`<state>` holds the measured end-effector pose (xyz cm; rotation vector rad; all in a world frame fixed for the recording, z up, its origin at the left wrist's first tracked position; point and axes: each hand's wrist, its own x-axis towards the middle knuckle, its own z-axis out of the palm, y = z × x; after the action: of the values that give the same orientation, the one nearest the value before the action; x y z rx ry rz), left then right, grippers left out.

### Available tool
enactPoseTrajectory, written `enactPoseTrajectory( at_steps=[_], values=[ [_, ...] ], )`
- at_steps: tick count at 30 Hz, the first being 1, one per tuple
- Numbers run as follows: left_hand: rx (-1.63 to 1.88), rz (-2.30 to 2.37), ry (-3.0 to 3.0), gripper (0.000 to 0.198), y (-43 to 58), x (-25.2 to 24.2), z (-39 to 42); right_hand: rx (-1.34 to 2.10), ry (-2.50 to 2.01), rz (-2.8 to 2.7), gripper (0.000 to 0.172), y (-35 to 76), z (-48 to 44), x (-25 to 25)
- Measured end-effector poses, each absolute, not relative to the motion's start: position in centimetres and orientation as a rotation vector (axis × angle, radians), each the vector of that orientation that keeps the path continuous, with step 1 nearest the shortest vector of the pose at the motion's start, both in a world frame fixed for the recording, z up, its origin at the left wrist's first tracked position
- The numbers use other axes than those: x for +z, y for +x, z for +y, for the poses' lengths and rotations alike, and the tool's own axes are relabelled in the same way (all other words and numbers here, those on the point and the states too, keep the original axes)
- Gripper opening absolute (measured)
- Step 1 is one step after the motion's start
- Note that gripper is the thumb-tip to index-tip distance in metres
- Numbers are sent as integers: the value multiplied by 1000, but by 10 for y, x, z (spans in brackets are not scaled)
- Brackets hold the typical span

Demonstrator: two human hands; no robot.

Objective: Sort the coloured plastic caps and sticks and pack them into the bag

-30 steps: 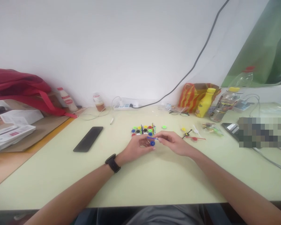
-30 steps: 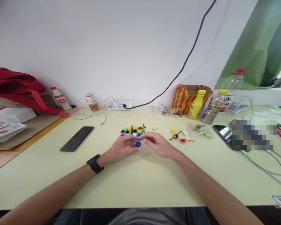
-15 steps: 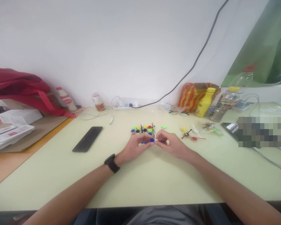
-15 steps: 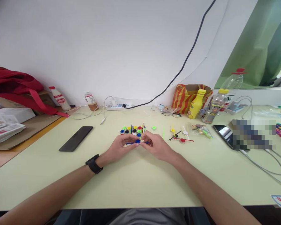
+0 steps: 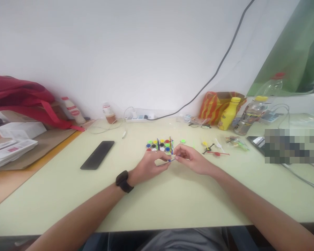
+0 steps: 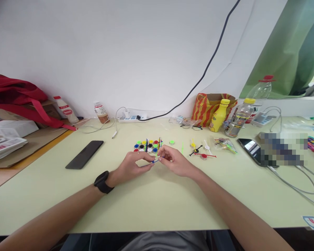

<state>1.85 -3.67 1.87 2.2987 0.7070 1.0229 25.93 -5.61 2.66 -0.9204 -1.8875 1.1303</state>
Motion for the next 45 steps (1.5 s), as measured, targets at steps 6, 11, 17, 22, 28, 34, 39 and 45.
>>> enactPoseTrajectory(
  at_steps=[6,11,17,22,28,34,39,45],
  values=[
    [1057,703,2217,17,21,19,-38,1177,-879,-1827,30,257,-57,28],
    [964,614,2060,20,25,24,-41,1202,-869,-1748,30,258,-52,26],
    [940,656,1908,23,27,23,-38,914,-1011,-1689,31,263,-48,25],
    [939,673,1742,26,26,20,-34,748,-1032,-1782,28,266,-50,29],
    [1011,650,1729,28,27,18,-32,820,-998,-1848,35,264,-51,26],
    [1032,661,1672,26,27,14,-29,866,-963,-1799,46,260,-57,28],
    [1074,720,1680,26,26,12,-26,1037,-967,-1691,40,258,-59,28],
    [1106,713,1653,28,27,12,-26,1165,-955,-1638,53,258,-53,26]
  ],
)
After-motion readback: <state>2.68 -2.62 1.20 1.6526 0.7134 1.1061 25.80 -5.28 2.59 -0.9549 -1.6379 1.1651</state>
